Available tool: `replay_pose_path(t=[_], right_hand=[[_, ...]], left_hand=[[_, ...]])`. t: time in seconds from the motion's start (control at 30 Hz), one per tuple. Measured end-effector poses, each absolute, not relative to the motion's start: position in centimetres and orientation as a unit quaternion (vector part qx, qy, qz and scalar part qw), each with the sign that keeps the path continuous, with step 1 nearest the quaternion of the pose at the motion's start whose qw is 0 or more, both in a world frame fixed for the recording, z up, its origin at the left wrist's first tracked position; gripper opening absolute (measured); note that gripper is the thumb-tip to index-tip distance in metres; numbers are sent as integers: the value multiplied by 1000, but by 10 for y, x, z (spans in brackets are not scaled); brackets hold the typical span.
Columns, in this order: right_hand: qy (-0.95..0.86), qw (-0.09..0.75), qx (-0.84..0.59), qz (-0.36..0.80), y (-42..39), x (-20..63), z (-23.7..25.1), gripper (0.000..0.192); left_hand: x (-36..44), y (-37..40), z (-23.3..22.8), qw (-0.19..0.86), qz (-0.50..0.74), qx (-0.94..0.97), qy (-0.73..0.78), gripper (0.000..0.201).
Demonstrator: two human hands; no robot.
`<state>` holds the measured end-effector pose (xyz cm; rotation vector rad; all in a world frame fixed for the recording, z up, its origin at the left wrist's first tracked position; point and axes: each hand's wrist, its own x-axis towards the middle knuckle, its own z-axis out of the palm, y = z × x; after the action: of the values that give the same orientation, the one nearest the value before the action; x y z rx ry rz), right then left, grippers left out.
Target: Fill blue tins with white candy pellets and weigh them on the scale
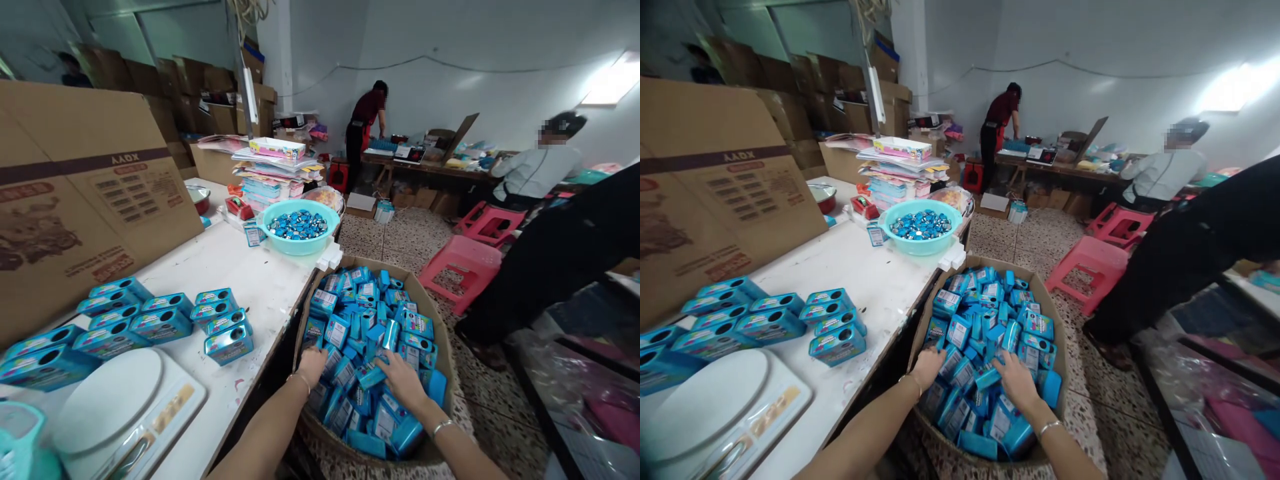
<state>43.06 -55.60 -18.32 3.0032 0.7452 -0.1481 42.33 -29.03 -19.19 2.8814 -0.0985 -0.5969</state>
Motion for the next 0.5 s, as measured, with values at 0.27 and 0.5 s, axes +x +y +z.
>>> replay_pose_path(t=[0.27, 0.5], right_hand=[[69, -482, 873, 30, -565, 390, -149, 42], [78, -651, 755, 25, -472, 357, -102, 41]], left_hand=[[398, -283, -137, 340, -75, 935, 64, 81], [276, -236, -55, 749, 122, 646, 86, 48]])
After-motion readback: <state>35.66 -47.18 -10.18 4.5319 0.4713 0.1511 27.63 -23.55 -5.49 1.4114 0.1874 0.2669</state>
